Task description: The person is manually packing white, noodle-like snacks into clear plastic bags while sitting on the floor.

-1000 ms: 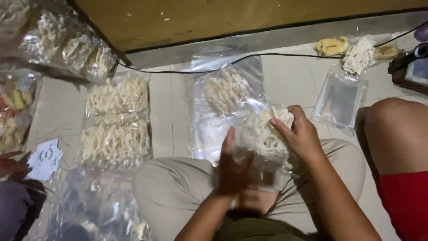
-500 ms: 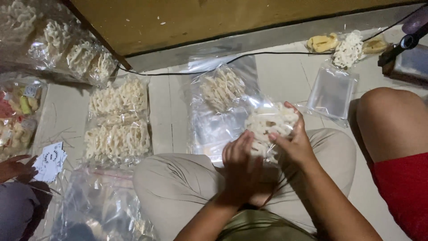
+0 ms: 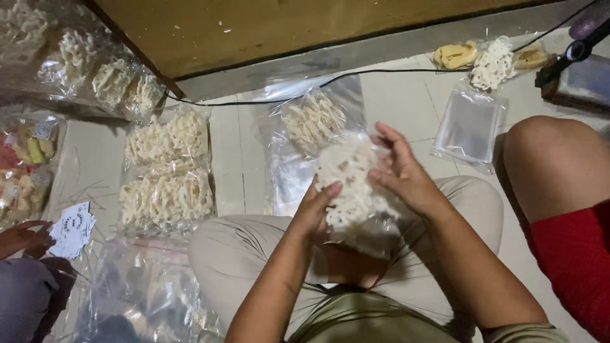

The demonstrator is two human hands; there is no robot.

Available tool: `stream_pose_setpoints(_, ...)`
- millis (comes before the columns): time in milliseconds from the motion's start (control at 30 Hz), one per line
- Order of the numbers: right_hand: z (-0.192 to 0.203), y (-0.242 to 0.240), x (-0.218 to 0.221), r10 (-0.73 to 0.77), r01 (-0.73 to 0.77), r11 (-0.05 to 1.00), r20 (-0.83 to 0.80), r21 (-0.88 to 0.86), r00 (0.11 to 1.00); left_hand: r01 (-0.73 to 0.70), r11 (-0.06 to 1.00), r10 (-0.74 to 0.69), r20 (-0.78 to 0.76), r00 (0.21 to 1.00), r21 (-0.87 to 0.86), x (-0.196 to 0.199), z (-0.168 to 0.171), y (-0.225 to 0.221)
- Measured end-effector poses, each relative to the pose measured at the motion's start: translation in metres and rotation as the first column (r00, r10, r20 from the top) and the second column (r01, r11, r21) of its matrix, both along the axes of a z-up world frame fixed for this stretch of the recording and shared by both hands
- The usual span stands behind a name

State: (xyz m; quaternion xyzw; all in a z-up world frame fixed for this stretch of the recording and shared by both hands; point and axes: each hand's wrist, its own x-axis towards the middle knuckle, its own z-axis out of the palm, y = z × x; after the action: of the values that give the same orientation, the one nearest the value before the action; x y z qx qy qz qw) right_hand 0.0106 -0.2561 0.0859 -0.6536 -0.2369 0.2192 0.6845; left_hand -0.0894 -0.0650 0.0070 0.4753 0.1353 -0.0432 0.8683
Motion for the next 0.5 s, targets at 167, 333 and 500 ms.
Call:
stream_pose_setpoints(167,0.024,-0.019,-0.029,-0.315,0.376,0.923,0.399,-0.084,0.861,-0.446,0.864,0.473,0.075,0.878,-0.235,0.007,-0.012,-0.004)
stream_pose_setpoints(333,-0.022,-0.001,-0.046,-0.211,0.245,0.963,0.247,-0.116,0.946,-0.487,0.821,0.556,0.222,0.801,-0.297,0.002,0.018,-0.023)
stream_pose_setpoints(500,-0.004,0.010,-0.052,-0.138,0.229,0.934,0.315,-0.273,0.939,-0.363,0.893,0.445,0.408,0.797,-0.265,-0.009,-0.012,-0.027)
